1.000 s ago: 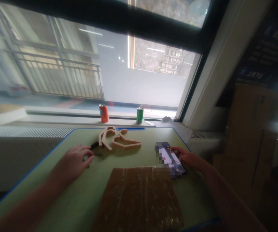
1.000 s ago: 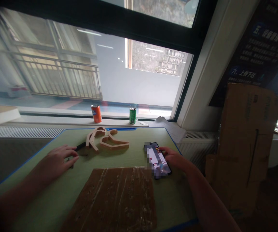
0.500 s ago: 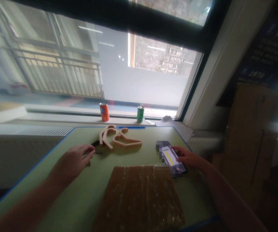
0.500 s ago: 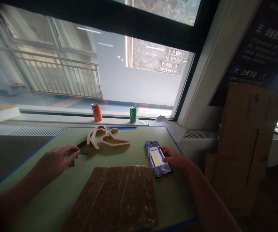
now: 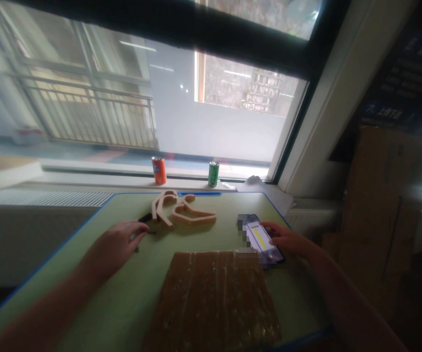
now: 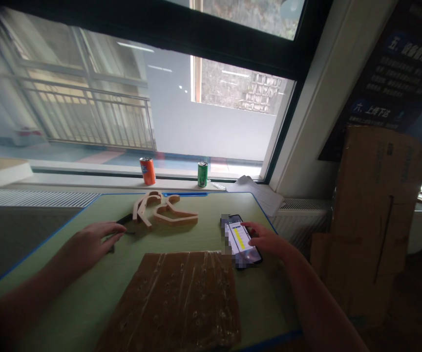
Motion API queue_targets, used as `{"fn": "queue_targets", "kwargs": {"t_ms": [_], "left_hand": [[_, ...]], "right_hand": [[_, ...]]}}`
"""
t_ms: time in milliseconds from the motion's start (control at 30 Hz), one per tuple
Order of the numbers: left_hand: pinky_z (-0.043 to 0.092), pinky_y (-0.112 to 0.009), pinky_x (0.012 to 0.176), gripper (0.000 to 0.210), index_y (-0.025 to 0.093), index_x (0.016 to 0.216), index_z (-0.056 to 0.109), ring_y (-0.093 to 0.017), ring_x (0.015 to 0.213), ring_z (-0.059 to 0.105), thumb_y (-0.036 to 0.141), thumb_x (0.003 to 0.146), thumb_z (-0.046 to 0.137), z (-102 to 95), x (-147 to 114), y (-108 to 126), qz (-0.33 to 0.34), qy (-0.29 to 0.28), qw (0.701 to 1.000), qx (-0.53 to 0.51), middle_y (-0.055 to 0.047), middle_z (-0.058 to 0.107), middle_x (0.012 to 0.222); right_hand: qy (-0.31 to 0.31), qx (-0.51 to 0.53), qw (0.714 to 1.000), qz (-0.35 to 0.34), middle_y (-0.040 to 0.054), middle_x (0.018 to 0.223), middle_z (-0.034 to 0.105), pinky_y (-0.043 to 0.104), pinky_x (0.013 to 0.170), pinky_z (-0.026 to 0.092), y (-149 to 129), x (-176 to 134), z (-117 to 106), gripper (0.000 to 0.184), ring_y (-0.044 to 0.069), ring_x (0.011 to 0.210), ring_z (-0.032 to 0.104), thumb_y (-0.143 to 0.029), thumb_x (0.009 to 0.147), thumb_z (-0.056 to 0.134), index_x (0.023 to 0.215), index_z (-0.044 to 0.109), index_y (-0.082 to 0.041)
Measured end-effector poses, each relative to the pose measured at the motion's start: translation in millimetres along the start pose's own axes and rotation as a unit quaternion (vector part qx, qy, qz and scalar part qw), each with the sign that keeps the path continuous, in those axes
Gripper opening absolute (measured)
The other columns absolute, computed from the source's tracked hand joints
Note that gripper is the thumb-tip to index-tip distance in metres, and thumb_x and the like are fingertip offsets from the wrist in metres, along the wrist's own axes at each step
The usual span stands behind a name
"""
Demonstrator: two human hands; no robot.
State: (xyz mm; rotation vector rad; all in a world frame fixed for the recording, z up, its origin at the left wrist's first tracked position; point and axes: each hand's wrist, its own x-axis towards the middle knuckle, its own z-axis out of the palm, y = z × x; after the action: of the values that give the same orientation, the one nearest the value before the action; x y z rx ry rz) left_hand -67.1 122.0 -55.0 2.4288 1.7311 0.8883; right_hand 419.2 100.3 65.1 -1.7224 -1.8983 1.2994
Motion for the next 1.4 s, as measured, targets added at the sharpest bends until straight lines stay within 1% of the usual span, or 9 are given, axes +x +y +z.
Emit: {"fn": "queue_targets", "kwargs": {"t_ms": [100, 200, 367, 433, 533, 833, 1033, 1267, 1400], "left_hand": [[0.035, -0.021, 0.084, 0.027, 0.027, 0.099, 0.060, -0.009, 0.092, 0.051, 0.044, 0.085, 0.045, -1.0, -0.5, 0.8, -0.029, 0.006, 1.000, -0.001, 0.007, 0.058, 0.100], [0.036, -0.019, 0.077, 0.027, 0.030, 0.102, 0.060, -0.008, 0.087, 0.054, 0.044, 0.083, 0.046, -2.3, -1.3, 2.9, -0.067, 0.002, 0.998, -0.008, 0.010, 0.059, 0.098], [0.036, -0.017, 0.077, 0.027, 0.030, 0.104, 0.059, -0.007, 0.086, 0.056, 0.043, 0.084, 0.047, -1.8, -3.5, 3.6, -0.062, 0.016, 0.998, -0.009, 0.011, 0.059, 0.099], [0.036, -0.017, 0.079, 0.027, 0.029, 0.104, 0.059, -0.007, 0.088, 0.055, 0.043, 0.084, 0.047, -2.3, -3.5, 4.4, -0.063, 0.008, 0.998, -0.017, 0.010, 0.058, 0.100], [0.036, -0.019, 0.081, 0.032, 0.025, 0.105, 0.059, -0.009, 0.089, 0.055, 0.044, 0.084, 0.045, -4.3, -1.9, 7.3, -0.065, -0.018, 0.997, -0.024, 0.007, 0.058, 0.102], [0.037, -0.019, 0.081, 0.030, 0.029, 0.104, 0.060, -0.009, 0.093, 0.055, 0.044, 0.084, 0.045, -4.4, -3.6, 6.4, -0.065, -0.018, 0.998, -0.014, 0.010, 0.058, 0.104], [0.036, -0.019, 0.084, 0.031, 0.026, 0.104, 0.061, -0.009, 0.094, 0.055, 0.043, 0.083, 0.047, -4.8, -1.3, 7.8, -0.049, -0.014, 0.998, -0.032, 0.007, 0.058, 0.104], [0.036, -0.020, 0.081, 0.035, 0.023, 0.103, 0.062, -0.011, 0.091, 0.056, 0.043, 0.082, 0.043, -5.4, -1.0, 8.6, -0.059, -0.019, 0.997, -0.039, 0.006, 0.059, 0.102], [0.036, -0.020, 0.078, 0.032, 0.024, 0.107, 0.060, -0.011, 0.090, 0.056, 0.041, 0.084, 0.044, -10.4, -3.4, 11.9, -0.045, -0.008, 0.999, 0.007, 0.007, 0.058, 0.104]], "right_hand": [[0.018, -0.002, 0.999, -0.028, 0.0044, 0.117, 0.047, 0.025, 0.089, 0.042, -1.0, -0.6, 1.0, 0.062, 0.013, 0.101, 0.050, -0.015, 0.074, 0.050, 0.134, 0.033, -0.019], [0.005, -0.036, 0.999, -0.029, 0.0042, 0.120, 0.045, 0.025, 0.090, 0.041, -0.2, -0.3, 0.2, 0.069, 0.014, 0.105, 0.048, -0.025, 0.075, 0.058, 0.137, 0.028, -0.022], [0.011, 0.033, 0.999, 0.000, 0.0047, 0.108, 0.052, 0.024, 0.081, 0.042, -6.1, -1.9, 0.8, 0.065, 0.014, 0.095, 0.051, -0.008, 0.067, 0.044, 0.131, 0.038, -0.017], [0.019, 0.007, 1.000, -0.013, 0.0044, 0.115, 0.049, 0.024, 0.088, 0.040, -7.2, -3.1, 1.0, 0.057, 0.013, 0.101, 0.049, -0.018, 0.076, 0.050, 0.132, 0.037, -0.017], [-0.008, -0.015, 1.000, -0.010, 0.0055, 0.114, 0.049, 0.027, 0.090, 0.042, -4.3, -4.1, -0.2, 0.069, 0.015, 0.103, 0.049, -0.034, 0.077, 0.061, 0.137, 0.028, -0.022], [-0.008, -0.054, 0.998, 0.011, 0.0055, 0.119, 0.046, 0.026, 0.090, 0.043, -7.0, -4.8, -1.8, 0.079, 0.014, 0.105, 0.049, -0.046, 0.072, 0.064, 0.138, 0.026, -0.023], [0.004, -0.066, 0.998, 0.006, 0.0052, 0.114, 0.048, 0.026, 0.088, 0.042, -4.4, -5.0, -2.2, 0.073, 0.014, 0.100, 0.050, -0.044, 0.075, 0.062, 0.138, 0.029, -0.024], [-0.030, -0.014, 0.999, -0.004, 0.0066, 0.118, 0.046, 0.028, 0.085, 0.046, 0.8, -3.1, -6.0, 0.071, 0.016, 0.101, 0.051, -0.031, 0.077, 0.060, 0.138, 0.026, -0.023], [-0.045, 0.001, 0.999, 0.026, 0.0067, 0.119, 0.046, 0.028, 0.086, 0.045, -5.4, -6.1, -4.9, 0.071, 0.016, 0.102, 0.051, -0.029, 0.078, 0.060, 0.139, 0.024, -0.023]]}}
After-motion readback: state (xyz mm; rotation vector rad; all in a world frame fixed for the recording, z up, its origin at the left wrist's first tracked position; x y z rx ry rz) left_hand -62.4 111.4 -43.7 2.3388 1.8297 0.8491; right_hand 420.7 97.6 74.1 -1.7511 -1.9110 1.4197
